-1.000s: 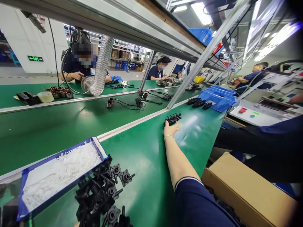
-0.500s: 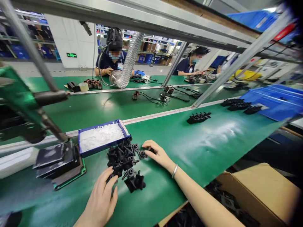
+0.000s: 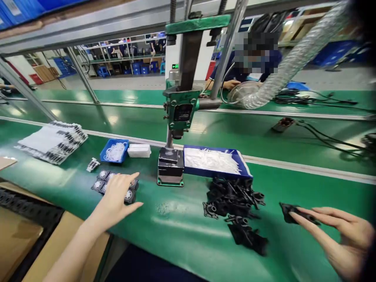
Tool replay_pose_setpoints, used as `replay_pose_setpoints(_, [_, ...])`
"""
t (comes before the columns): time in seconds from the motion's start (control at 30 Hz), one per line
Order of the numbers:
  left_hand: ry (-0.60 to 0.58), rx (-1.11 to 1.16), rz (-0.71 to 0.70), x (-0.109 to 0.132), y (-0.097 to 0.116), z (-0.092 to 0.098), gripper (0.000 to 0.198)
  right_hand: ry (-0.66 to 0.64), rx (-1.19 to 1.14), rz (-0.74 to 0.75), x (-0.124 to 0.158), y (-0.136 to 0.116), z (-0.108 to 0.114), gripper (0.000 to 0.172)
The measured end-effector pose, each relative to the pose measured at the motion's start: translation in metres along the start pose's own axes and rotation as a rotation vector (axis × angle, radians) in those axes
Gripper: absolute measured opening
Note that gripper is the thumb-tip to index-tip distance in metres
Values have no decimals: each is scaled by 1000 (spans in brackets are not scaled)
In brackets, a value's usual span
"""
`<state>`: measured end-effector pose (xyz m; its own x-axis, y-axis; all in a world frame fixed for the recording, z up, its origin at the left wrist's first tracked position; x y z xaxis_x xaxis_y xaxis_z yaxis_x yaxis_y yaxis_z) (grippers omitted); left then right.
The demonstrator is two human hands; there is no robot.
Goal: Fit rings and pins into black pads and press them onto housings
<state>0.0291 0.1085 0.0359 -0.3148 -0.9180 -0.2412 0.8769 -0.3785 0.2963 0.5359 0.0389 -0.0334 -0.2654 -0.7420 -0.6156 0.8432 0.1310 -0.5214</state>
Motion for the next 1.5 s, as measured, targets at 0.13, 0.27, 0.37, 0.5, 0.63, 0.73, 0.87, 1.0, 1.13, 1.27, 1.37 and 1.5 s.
replay_pose_setpoints(0.13, [-99, -123, -20, 20, -32, -6, 66, -395, -236, 375, 11, -109, -45, 22])
replay_pose_setpoints(0.27, [-92, -195, -51, 23, -35, -17, 54, -739, -478, 411, 47, -168, -105, 22])
replay_pose_setpoints(0.37, [-50, -200, -92, 20, -37, -18, 47, -812, -520, 324, 64, -175, -129, 22])
replay_pose_setpoints(0.5, [5, -196, -151, 20, -45, -22, 39, -771, -546, 163, 68, -172, -134, 21])
replay_pose_setpoints(0.63, [-68, -44, -228, 24, -34, -36, 45, -736, -551, 81, 69, -175, -135, 17])
replay_pose_setpoints(0.73, [-153, 176, -204, 28, -5, -52, 48, -704, -559, 53, 70, -176, -140, 12])
replay_pose_setpoints(0.87, [-278, 534, -59, 29, 33, -83, 57, -629, -551, 61, 66, -172, -139, 12])
replay_pose_setpoints(1.0, [-342, 852, 75, 34, 49, -110, 66, -516, -555, 4, 51, -176, -122, 13])
replay_pose_setpoints(1.13, [-347, 946, 127, 40, 50, -120, 67, -542, -666, 95, 42, -203, -109, 15])
replay_pose_setpoints(1.27, [-334, 950, 114, 41, 51, -117, 60, -597, -726, 235, 46, -225, -113, 19])
replay_pose_setpoints(1.37, [-319, 938, 102, 39, 51, -115, 56, -605, -710, 273, 50, -228, -120, 19])
replay_pose_setpoints(1.5, [-300, 911, 92, 38, 51, -116, 55, -625, -674, 304, 53, -226, -123, 18])
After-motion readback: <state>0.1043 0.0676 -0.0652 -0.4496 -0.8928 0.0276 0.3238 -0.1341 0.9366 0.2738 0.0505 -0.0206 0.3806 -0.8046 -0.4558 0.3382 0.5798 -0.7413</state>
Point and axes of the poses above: each hand's wrist, its own x-axis away from the middle knuckle, its own z-axis out of the back of the hand, y = z × x, the point moved 3 cm from there along -x, towards the middle knuckle, and after that the axes turned 7 degrees about z, right-handed, at the moved point
